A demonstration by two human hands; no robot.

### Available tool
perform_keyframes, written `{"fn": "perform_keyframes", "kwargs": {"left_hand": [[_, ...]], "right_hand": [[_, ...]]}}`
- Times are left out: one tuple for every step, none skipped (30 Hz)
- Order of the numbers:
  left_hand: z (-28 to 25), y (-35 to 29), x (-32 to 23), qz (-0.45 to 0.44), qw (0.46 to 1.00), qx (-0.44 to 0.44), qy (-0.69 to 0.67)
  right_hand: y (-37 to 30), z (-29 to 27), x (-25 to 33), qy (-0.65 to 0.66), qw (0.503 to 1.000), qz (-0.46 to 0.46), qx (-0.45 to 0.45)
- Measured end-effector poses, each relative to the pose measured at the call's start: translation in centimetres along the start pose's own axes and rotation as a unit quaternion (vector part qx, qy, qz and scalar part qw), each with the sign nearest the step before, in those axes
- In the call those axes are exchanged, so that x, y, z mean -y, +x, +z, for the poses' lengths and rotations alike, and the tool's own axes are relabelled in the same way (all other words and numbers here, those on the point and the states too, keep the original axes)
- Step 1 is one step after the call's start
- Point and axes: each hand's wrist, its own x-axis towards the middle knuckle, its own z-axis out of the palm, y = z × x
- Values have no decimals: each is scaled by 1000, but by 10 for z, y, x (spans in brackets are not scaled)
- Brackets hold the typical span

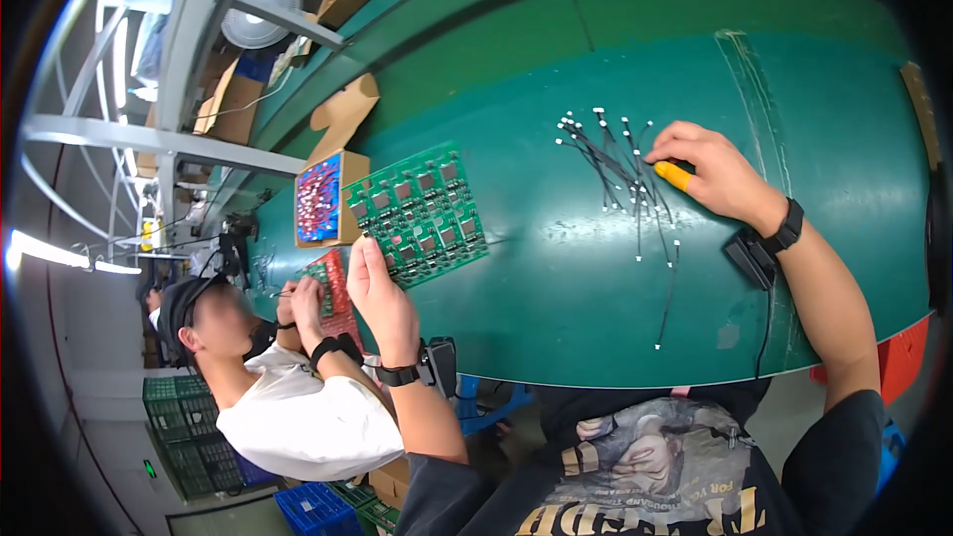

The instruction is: The person picks up wires and plugs them into ports on a circuit board by hand, repeating the process for several boards. The person then picks up a circuit board and turns it over.

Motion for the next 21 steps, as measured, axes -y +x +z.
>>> {"fn": "perform_keyframes", "kwargs": {"left_hand": [[2, -3, -3, -50, 988, -15, -146], [3, -6, -5, -97, 952, -28, -290], [1, -7, -8, -92, 952, -36, -290], [0, -9, -9, -109, 947, -31, -302], [-1, -12, -10, -127, 940, -26, -315], [-1, -14, -9, -145, 933, -20, -328], [-2, -16, -8, -144, 932, -27, -331], [-2, -18, -7, -143, 929, -23, -341], [-2, -18, -6, -142, 925, -17, -351], [-3, -18, -4, -141, 922, -12, -361], [-4, -18, -3, -141, 921, -16, -363], [-5, -19, 0, -136, 922, -3, -362], [-6, -19, 2, -131, 923, 11, -361], [-6, -18, 2, -127, 924, 25, -360], [-4, -18, 0, -127, 924, 22, -361], [-2, -19, -3, -127, 922, 22, -364], [0, -19, -8, -126, 921, 22, -367], [2, -19, -9, -126, 920, 23, -369], [1, -20, -8, -127, 920, 21, -371], [1, -20, -5, -128, 918, 24, -374], [0, -20, -2, -129, 917, 26, -377]], "right_hand": [[-1, -1, 2, -6, 1000, 7, 3], [-2, -2, 4, -14, 1000, 15, 6], [-1, -1, 5, -13, 1000, 6, 8], [-2, -1, 6, -15, 1000, 12, 7], [-3, -1, 7, -17, 1000, 19, 6], [-3, 0, 8, -20, 999, 27, 7], [-2, 0, 8, -22, 999, 22, 11], [-1, 0, 9, -22, 999, 21, 8], [0, 0, 9, -23, 999, 21, 4], [1, 0, 10, -24, 999, 22, 0], [2, 0, 10, -26, 999, 19, 3], [1, 0, 10, -30, 999, 18, 3], [1, 0, 11, -34, 999, 18, 2], [1, 0, 10, -38, 999, 19, 1], [1, 0, 10, -40, 999, 17, 3], [1, 0, 10, -40, 999, 16, 1], [1, 0, 10, -39, 999, 15, -1], [1, 1, 10, -39, 999, 15, -3], [1, 0, 10, -40, 999, 14, -2], [2, 0, 10, -38, 999, 14, -1], [2, 0, 10, -37, 999, 14, -1]]}}
